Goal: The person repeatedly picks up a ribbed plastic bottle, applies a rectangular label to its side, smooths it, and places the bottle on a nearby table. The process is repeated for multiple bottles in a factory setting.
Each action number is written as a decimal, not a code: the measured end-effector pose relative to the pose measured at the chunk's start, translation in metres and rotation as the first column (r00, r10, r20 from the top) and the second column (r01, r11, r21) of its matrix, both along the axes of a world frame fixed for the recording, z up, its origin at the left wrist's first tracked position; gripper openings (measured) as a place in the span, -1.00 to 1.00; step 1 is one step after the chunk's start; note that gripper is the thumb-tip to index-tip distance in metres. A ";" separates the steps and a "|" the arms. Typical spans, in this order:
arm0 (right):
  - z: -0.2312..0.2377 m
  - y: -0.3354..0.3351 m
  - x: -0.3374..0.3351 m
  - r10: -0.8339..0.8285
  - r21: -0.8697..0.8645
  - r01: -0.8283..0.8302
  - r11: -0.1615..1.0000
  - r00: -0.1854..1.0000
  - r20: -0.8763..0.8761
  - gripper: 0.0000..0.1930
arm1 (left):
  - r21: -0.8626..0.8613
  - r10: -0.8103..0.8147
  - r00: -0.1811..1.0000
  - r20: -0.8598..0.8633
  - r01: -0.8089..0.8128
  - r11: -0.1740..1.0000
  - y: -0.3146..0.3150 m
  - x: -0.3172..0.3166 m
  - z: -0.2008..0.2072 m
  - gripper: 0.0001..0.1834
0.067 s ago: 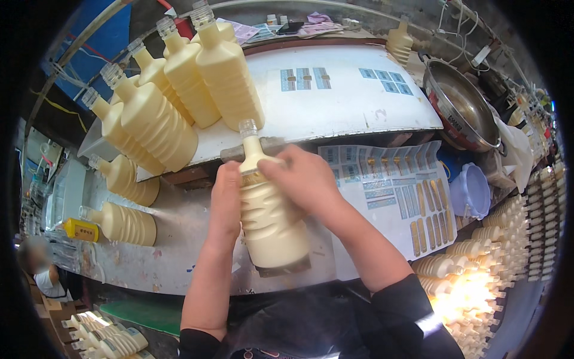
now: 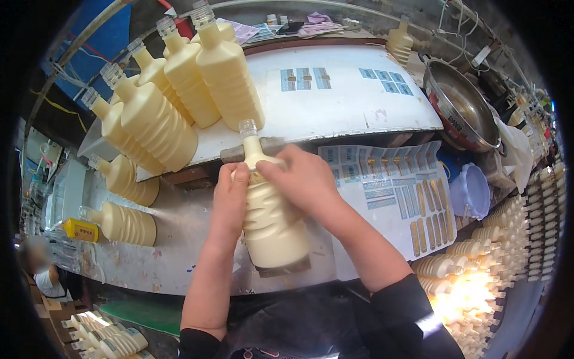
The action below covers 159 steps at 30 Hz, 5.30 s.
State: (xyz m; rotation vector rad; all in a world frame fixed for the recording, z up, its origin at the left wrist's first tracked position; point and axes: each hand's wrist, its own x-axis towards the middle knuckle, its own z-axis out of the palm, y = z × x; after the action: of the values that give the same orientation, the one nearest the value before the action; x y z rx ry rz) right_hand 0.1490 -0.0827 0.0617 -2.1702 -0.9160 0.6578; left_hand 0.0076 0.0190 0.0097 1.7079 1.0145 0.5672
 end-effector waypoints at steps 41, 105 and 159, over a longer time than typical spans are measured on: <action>-0.030 -0.016 0.021 0.093 0.244 0.027 0.969 0.879 -0.468 -0.55 | -0.332 0.048 0.874 0.484 0.132 0.934 -0.018 -0.011 0.000 -0.60; 0.014 0.026 -0.032 0.015 0.485 -0.143 0.863 0.966 0.259 -0.59 | -0.663 0.182 0.866 0.465 0.205 0.720 -0.045 -0.003 0.043 -0.28; -0.034 0.007 0.022 -0.103 0.667 -0.025 0.744 0.983 0.152 -0.60 | -0.135 -0.097 0.975 0.200 0.125 0.983 -0.065 -0.040 0.017 0.04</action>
State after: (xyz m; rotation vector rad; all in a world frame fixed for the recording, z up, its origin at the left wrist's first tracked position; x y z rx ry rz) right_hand 0.1706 -0.0760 0.0276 -1.5928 -1.0035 0.0634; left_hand -0.0322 -0.0458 0.0263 1.5365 0.7972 0.5594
